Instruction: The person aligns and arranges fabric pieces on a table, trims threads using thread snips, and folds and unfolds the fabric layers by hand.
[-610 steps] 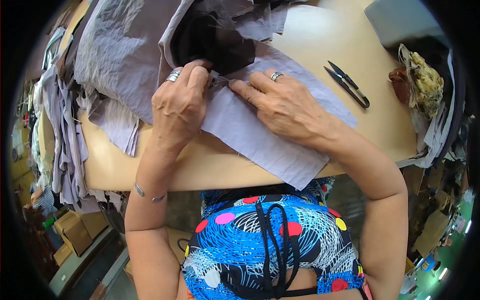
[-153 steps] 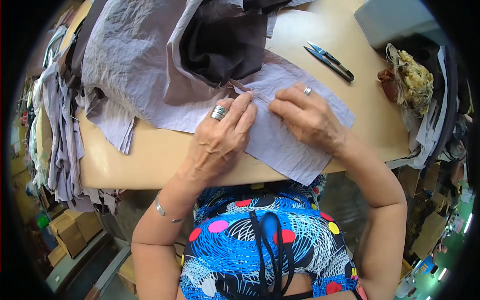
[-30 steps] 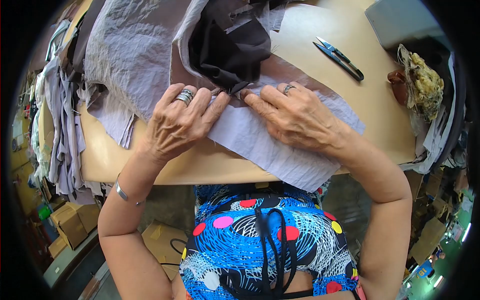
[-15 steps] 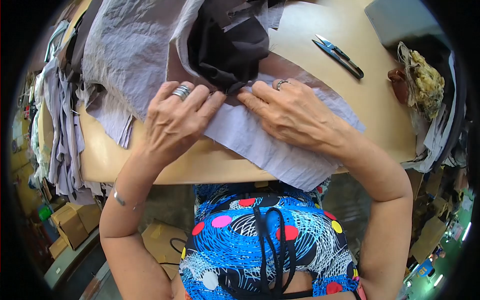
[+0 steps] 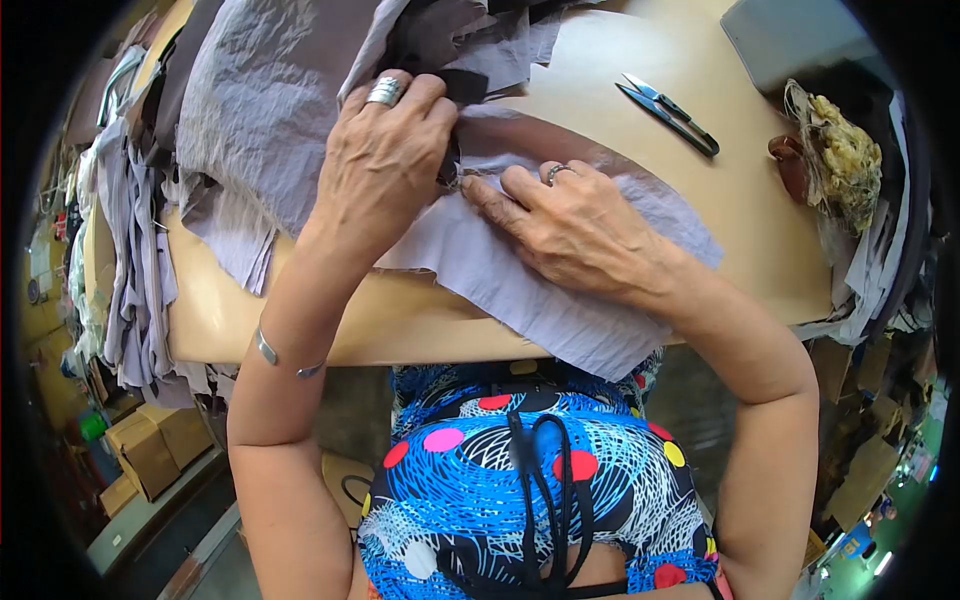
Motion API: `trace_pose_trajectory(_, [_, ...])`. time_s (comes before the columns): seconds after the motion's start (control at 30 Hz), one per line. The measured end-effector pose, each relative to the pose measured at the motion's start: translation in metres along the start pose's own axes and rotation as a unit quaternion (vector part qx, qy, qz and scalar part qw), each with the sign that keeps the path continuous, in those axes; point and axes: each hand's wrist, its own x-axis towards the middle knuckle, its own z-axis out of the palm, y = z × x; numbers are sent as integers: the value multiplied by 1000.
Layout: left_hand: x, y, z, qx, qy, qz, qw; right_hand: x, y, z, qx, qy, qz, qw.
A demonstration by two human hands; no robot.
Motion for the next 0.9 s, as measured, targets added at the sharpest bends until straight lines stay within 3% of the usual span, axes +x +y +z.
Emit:
trace_pose_trajectory(0.17, [-1, 2, 4, 17, 7, -34, 999, -2, -1, 3, -3, 0, 7, 1000])
trace_pose_trajectory(0.37, [11, -6, -2, -23, -102, -17, 994, -1, 0, 2, 4, 2, 7, 1000])
trace_pose_trajectory(0.4, [12, -5, 1, -27, -47, 1, 999, -1, -1, 1, 3, 2, 7, 1000])
trace_pose_trajectory(0.5, [7, -6, 8, -46, -6, 11, 999, -2, 0, 7, 18, 25, 13, 999])
trace_pose_trajectory(0.8, [-2, -2, 14, -45, 67, -18, 997, -1, 2, 6, 20, 23, 7, 1000])
trace_pose_trajectory(0.9, [-3, -1, 13, -59, 35, -41, 997, 0, 3, 7, 48, 31, 13, 998])
